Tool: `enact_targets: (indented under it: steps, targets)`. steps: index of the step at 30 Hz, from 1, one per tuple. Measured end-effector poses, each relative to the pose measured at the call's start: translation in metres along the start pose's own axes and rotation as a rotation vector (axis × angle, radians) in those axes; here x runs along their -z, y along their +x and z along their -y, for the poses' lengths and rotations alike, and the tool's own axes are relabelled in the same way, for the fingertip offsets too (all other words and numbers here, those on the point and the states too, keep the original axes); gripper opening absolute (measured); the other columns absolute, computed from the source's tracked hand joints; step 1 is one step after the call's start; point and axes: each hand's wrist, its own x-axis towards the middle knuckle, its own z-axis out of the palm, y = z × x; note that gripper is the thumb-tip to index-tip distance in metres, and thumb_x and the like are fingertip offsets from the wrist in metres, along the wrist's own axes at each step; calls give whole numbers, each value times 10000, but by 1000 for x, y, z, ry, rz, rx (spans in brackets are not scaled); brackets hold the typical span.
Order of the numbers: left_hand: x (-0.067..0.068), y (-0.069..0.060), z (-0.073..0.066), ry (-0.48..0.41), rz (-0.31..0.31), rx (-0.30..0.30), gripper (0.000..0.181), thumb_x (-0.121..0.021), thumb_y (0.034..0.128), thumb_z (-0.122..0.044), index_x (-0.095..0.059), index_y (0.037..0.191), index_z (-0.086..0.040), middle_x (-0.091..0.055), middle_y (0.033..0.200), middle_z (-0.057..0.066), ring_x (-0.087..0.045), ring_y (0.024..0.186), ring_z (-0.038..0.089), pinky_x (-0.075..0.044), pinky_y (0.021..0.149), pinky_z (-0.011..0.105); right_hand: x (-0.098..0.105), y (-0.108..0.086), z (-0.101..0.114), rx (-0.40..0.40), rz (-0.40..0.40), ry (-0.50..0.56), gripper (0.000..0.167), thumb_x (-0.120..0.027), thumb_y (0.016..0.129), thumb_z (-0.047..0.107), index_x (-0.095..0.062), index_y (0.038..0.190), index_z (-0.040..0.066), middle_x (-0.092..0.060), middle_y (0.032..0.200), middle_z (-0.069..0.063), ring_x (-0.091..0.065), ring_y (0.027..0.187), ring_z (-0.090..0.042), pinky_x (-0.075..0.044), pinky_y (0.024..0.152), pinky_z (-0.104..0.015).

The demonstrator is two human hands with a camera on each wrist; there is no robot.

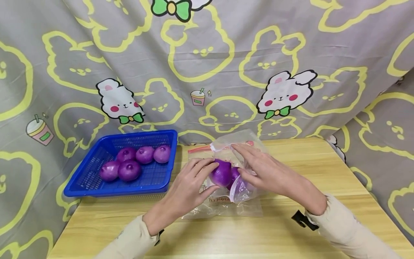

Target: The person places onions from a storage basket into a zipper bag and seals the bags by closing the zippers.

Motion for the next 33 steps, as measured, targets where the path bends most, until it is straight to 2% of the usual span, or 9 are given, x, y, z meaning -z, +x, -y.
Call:
enact_targets:
  steps: [8, 11, 15, 18, 23, 26, 28, 31, 33]
  targets:
    - [-13, -3, 4, 196, -16, -49, 517, -842, 792, -259, -626, 1214, -53, -616, 1211, 144, -572, 1005, 269, -492, 810, 360, 0, 2, 9, 15, 2, 11, 676, -600, 963, 242, -316, 1544, 46, -385, 1560, -122, -469, 1350, -291, -334, 1132, -511]
    - [-15, -4, 8, 205, -31, -52, 368, -826, 785, -167, -645, 1087, -62, -600, 997, 80, -535, 833, 231, -443, 695, 323, -1, 2, 10, -1, 15, 19, 680, -610, 964, 244, -316, 1545, 50, -380, 1561, -128, -579, 1194, -240, -386, 1101, -491]
    - [-16, -6, 6, 150, 1, -121, 146, -744, 843, -116, -648, 951, -99, -626, 853, 1, -546, 753, 180, -394, 626, 281, -2, 1, 11, -37, 34, 36, 694, -623, 966, 259, -306, 1554, 74, -373, 1565, -129, -628, 1047, -191, -455, 1041, -474]
    - [-16, -7, -1, 83, 70, -156, 140, -687, 893, -101, -687, 1032, -100, -704, 975, 14, -630, 904, 191, -475, 721, 286, -2, 1, 10, -29, 25, 38, 687, -621, 965, 247, -311, 1550, 62, -380, 1561, -128, -617, 1126, -232, -464, 1034, -464]
    - [-14, -6, -10, 61, 206, -91, 381, -663, 923, -105, -640, 1302, -114, -606, 1359, 85, -539, 1277, 283, -487, 1000, 441, -1, 2, 10, -3, -7, 12, 662, -607, 962, 232, -333, 1534, 41, -426, 1531, -110, -521, 1291, -321, -399, 1087, -509]
    - [-14, -5, -10, 99, 259, -48, 488, -675, 901, -100, -582, 1379, -136, -492, 1483, 119, -476, 1346, 310, -477, 1006, 490, 1, 2, 10, -6, -15, -14, 667, -609, 959, 238, -331, 1541, 68, -424, 1536, -94, -478, 1331, -382, -384, 1081, -562]
    - [-14, -4, -9, 124, 278, -30, 533, -689, 880, -90, -560, 1396, -134, -460, 1508, 129, -455, 1364, 315, -482, 992, 487, 3, 2, 11, -4, -28, -41, 692, -624, 945, 234, -323, 1547, 77, -433, 1530, -120, -433, 1357, -421, -469, 993, -558]
    - [-16, -3, -8, 168, 302, -18, 600, -727, 831, -79, -547, 1401, -124, -464, 1503, 126, -436, 1375, 308, -486, 963, 448, 5, 3, 12, -20, -60, -87, 750, -657, 915, 221, -299, 1560, 90, -449, 1507, -170, -643, 1045, -325, -548, 754, -425]
    - [-16, -4, -7, 192, 313, -17, 577, -737, 828, -95, -563, 1378, -124, -504, 1467, 109, -437, 1370, 297, -483, 951, 426, 8, 4, 12, -43, -82, -103, 780, -660, 896, 205, -280, 1569, 102, -442, 1508, -181, -612, 788, -180, -484, 595, -310]
